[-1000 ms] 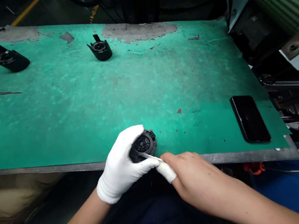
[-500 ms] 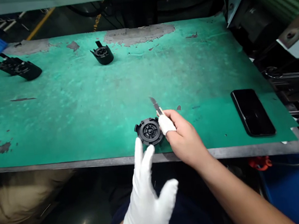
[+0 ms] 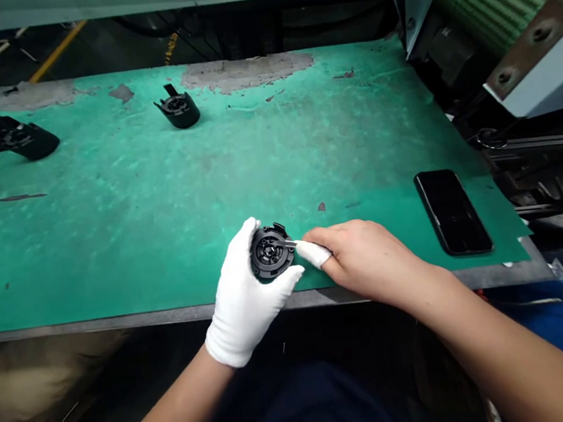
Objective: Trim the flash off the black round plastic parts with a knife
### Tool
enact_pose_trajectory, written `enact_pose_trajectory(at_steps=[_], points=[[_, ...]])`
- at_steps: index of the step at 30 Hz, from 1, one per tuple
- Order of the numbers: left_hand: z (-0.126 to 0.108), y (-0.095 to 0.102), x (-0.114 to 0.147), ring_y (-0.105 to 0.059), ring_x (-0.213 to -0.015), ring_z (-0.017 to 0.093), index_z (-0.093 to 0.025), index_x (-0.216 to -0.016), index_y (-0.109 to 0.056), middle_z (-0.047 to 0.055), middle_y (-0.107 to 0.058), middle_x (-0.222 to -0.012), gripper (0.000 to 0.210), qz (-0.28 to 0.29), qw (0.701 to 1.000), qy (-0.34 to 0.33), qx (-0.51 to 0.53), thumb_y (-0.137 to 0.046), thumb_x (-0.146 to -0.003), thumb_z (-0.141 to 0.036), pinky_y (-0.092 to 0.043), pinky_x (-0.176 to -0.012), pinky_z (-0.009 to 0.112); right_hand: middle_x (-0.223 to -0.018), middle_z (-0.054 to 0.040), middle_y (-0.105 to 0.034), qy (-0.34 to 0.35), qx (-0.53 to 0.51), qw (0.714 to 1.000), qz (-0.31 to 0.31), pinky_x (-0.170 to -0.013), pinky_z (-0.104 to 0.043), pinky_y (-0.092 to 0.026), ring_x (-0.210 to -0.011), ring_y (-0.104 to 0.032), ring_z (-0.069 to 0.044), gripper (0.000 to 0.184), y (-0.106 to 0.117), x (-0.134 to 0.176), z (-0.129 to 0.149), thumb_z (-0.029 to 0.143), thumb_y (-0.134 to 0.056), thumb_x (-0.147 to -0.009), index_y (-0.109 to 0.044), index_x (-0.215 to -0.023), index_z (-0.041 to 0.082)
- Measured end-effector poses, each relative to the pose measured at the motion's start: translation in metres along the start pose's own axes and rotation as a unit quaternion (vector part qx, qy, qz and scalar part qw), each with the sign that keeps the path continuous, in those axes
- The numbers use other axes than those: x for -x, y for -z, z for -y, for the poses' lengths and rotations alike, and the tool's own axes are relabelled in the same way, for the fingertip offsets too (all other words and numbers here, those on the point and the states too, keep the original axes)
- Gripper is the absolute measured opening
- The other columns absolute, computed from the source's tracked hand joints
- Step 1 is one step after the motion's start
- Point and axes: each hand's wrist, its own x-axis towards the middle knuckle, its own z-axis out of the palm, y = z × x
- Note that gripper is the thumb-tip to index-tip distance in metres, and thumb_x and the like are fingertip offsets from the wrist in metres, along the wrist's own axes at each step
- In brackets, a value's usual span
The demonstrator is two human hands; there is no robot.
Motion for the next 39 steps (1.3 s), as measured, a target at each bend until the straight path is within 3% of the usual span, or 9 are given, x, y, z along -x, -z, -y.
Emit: enact_pose_trajectory(at_steps=[9,25,33,36,39], points=[[0.000,-0.001,0.002,-0.054,-0.134,0.033,-0.015,-0.147,-0.037,0.019,-0.054,-0.144,0.095,-0.008,1.000,-0.008,0.005,-0.080,-0.073,-0.056,-0.045,-0.114,0.049,-0.106,-0.0017,-0.079,0.019,0.097,0.995,0.009,-0.065,-0.033,-0.045,-0.092,-0.073,-0.028,0.031,0.007,-0.012,-0.005,0.032,-0.052,-0.095,-0.071,-0.119,0.034],[0.001,-0.001,0.001,-0.055,-0.132,0.033,-0.015,-0.144,-0.040,0.019,-0.056,-0.141,0.087,-0.017,1.000,-0.016,0.003,-0.078,-0.077,-0.056,-0.047,-0.111,0.049,-0.106,-0.0020,-0.079,0.025,0.086,0.996,-0.006,-0.068,-0.033,-0.045,-0.092,-0.072,-0.028,0.033,0.005,-0.010,-0.007,0.028,-0.052,-0.093,-0.072,-0.118,0.034],[0.003,-0.001,0.003,-0.055,-0.132,0.033,-0.016,-0.146,-0.039,0.018,-0.056,-0.141,0.087,-0.013,1.000,-0.024,0.002,-0.076,-0.079,-0.058,-0.047,-0.112,0.050,-0.102,-0.0011,-0.078,0.008,-0.002,0.998,0.068,-0.067,-0.030,-0.043,-0.087,-0.072,-0.024,0.033,0.001,0.010,0.003,0.020,-0.048,-0.092,-0.070,-0.113,0.032],[0.002,-0.001,0.002,-0.056,-0.132,0.033,-0.017,-0.144,-0.041,0.018,-0.057,-0.140,0.085,-0.020,1.000,-0.020,0.000,-0.075,-0.079,-0.059,-0.047,-0.111,0.051,-0.092,0.0000,-0.077,-0.013,-0.033,0.996,0.081,-0.065,-0.030,-0.044,-0.079,-0.071,-0.022,0.029,-0.002,0.016,0.009,0.017,-0.047,-0.090,-0.069,-0.102,0.030],[0.001,-0.002,0.001,-0.055,-0.132,0.032,-0.016,-0.143,-0.042,0.018,-0.057,-0.140,0.085,-0.023,1.000,-0.019,-0.002,-0.076,-0.079,-0.059,-0.047,-0.112,0.050,-0.097,0.0001,-0.077,-0.024,-0.057,0.996,0.070,-0.067,-0.031,-0.047,-0.082,-0.072,-0.023,0.031,-0.007,0.020,0.012,0.016,-0.044,-0.091,-0.068,-0.107,0.030]])
